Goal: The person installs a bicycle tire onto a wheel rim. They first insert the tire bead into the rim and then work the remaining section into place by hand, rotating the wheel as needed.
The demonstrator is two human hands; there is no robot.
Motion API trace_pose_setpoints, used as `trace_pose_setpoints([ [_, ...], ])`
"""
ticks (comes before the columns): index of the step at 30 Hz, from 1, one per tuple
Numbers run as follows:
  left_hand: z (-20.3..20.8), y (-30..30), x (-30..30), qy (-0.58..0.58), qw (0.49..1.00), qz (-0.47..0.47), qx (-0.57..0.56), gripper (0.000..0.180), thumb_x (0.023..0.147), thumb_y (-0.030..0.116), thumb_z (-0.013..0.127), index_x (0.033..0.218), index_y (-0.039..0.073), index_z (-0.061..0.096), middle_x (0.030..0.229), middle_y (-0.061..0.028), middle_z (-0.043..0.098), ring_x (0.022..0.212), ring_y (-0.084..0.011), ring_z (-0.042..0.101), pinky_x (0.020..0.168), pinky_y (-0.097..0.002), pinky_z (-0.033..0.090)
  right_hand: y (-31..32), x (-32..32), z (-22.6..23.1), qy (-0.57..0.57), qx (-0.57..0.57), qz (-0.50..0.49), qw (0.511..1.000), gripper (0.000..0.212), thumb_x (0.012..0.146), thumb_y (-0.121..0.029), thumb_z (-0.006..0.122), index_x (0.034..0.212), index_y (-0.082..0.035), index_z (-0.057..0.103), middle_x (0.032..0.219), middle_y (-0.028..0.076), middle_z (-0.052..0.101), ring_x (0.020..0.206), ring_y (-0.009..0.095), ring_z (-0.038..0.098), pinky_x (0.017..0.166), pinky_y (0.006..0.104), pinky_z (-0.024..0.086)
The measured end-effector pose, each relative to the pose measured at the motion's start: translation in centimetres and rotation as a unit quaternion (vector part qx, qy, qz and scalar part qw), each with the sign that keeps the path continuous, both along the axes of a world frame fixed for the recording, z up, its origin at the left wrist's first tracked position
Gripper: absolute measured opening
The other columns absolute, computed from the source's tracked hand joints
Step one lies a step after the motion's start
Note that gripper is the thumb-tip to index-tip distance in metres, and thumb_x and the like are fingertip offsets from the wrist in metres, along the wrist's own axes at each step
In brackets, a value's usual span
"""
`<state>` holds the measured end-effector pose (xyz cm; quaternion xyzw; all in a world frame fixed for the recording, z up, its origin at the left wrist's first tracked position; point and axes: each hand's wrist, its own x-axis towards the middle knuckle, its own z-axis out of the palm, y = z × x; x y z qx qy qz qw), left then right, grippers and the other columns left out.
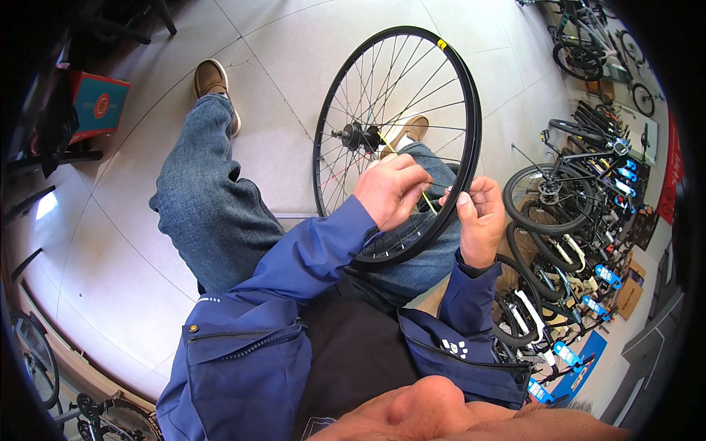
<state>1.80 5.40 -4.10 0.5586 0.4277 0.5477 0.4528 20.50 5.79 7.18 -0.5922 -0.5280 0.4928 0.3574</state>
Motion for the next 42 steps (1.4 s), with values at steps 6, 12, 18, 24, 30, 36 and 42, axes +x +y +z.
trace_pose_setpoints([
  [6,-0.14,-0.12,0.07,0.005,1.000,-0.009,0.001,0.009,0.093,0.008,0.078,0.102,0.010,0.077,0.097,-0.0089,0.069,0.093,-0.0361,0.069,0.081,-0.0480,0.057,0.03,0.24,-0.21,0.000,0.004,-0.008,1.000,0.017,0.108,0.002,0.064,0.123,0.000,0.055,0.109,0.013,0.077,0.094,0.016,0.075,0.090,0.0311,0.062],
  [12,-0.11,-0.11,0.09,0.006,1.000,-0.005,0.001,0.010,0.093,0.008,0.078,0.103,0.010,0.077,0.097,-0.0089,0.068,0.093,-0.0360,0.068,0.080,-0.0479,0.057,0.11,0.40,-0.19,-0.010,0.007,0.000,1.000,0.017,0.109,0.001,0.064,0.123,-0.001,0.055,0.109,0.013,0.078,0.093,0.017,0.076,0.089,0.0314,0.062],
  [18,-0.05,-0.17,0.11,0.011,1.000,-0.003,-0.001,0.010,0.094,0.009,0.078,0.103,0.010,0.077,0.096,-0.0089,0.068,0.092,-0.0358,0.068,0.080,-0.0476,0.056,0.12,0.40,-0.16,-0.001,0.004,-0.005,1.000,0.018,0.108,0.003,0.064,0.124,-0.001,0.055,0.109,0.013,0.078,0.094,0.017,0.076,0.090,0.0319,0.062],
  [24,-0.14,-0.14,0.26,0.005,1.000,-0.002,0.004,0.009,0.094,0.009,0.078,0.103,0.010,0.077,0.096,-0.0089,0.068,0.092,-0.0355,0.068,0.080,-0.0474,0.056,0.07,0.52,-0.04,-0.004,-0.002,-0.001,1.000,0.019,0.108,0.004,0.063,0.124,0.000,0.055,0.111,0.013,0.077,0.095,0.017,0.076,0.090,0.0320,0.063],
  [30,-0.15,-0.17,0.16,0.011,1.000,-0.007,0.005,0.010,0.093,0.008,0.078,0.103,0.010,0.077,0.097,-0.0087,0.068,0.092,-0.0353,0.068,0.080,-0.0472,0.056,0.01,0.58,-0.17,-0.004,0.001,-0.003,1.000,0.019,0.107,0.004,0.063,0.124,0.000,0.055,0.110,0.013,0.077,0.094,0.017,0.076,0.090,0.0317,0.063],
  [36,-0.15,-0.24,0.21,0.016,1.000,-0.011,0.001,0.011,0.094,0.007,0.077,0.105,0.009,0.077,0.097,-0.0093,0.068,0.092,-0.0353,0.068,0.081,-0.0463,0.056,-0.06,0.70,-0.10,-0.002,-0.001,-0.002,1.000,0.018,0.107,0.004,0.063,0.123,0.000,0.055,0.109,0.013,0.077,0.094,0.017,0.076,0.090,0.0320,0.063],
  [42,-0.35,-0.19,0.45,0.001,1.000,-0.020,0.010,0.016,0.094,0.004,0.077,0.109,0.008,0.080,0.096,-0.0114,0.068,0.092,-0.0343,0.069,0.080,-0.0440,0.056,-0.03,0.80,-0.16,0.002,-0.002,-0.002,1.000,0.018,0.107,0.004,0.063,0.123,0.000,0.055,0.109,0.013,0.077,0.094,0.017,0.076,0.090,0.0321,0.063],
])
